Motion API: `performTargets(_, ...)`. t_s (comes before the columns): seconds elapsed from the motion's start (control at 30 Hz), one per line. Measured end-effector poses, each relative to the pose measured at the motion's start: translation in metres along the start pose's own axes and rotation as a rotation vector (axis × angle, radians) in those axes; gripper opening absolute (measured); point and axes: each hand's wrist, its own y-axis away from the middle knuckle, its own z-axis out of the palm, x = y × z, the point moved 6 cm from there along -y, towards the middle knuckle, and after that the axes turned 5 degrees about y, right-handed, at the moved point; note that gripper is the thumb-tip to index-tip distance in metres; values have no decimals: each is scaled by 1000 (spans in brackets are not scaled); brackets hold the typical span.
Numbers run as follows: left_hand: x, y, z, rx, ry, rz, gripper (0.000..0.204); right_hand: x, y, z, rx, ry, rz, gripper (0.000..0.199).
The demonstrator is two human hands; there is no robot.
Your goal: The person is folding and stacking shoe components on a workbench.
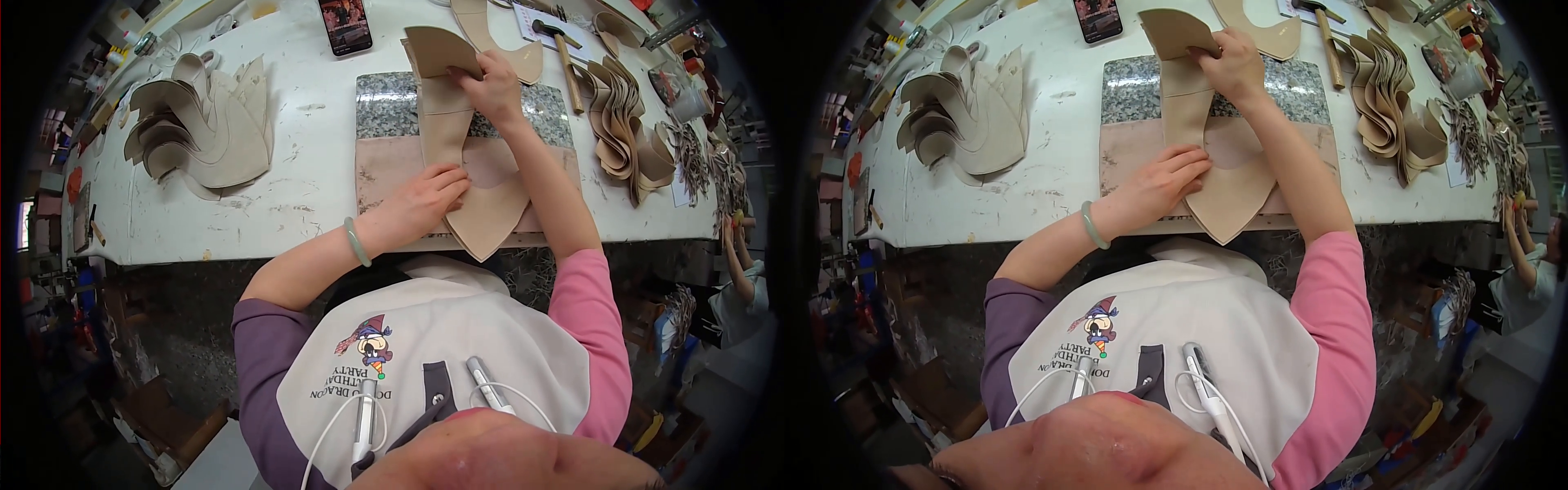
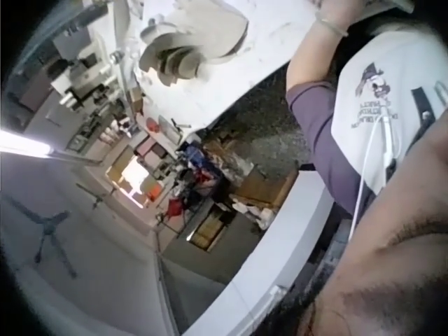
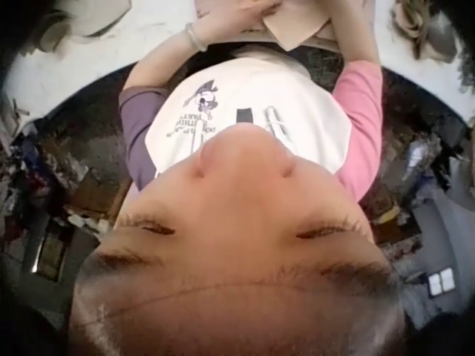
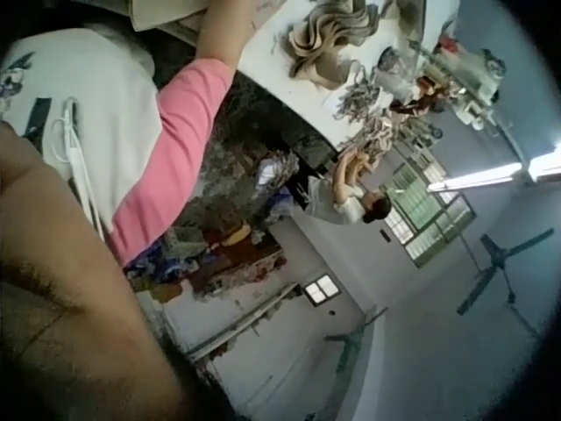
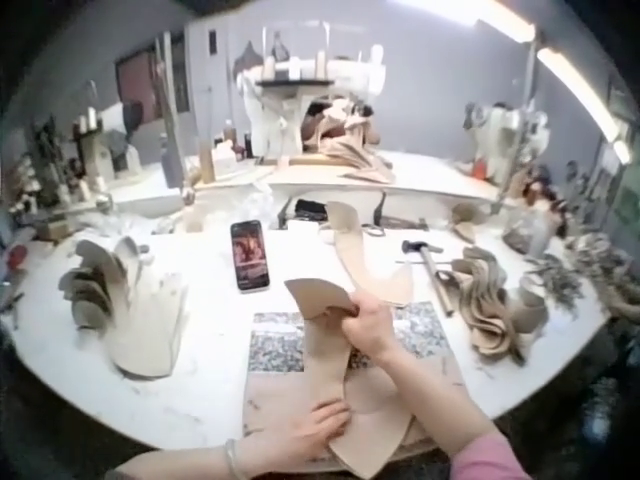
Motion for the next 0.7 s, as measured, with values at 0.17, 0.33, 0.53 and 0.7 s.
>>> performTargets(0.17,-12,-3,-10,-69,-248,-83,58,2,12,11,70,12,-47,24)
performTargets(0.33,-37,-10,-12,-166,-354,-151,74,-3,19,22,-61,6,94,21)
performTargets(0.53,-52,-18,-16,-110,-425,-91,81,0,22,35,-177,103,111,21)
performTargets(0.7,-98,-37,-26,-247,157,-404,72,2,25,35,-106,68,53,21)
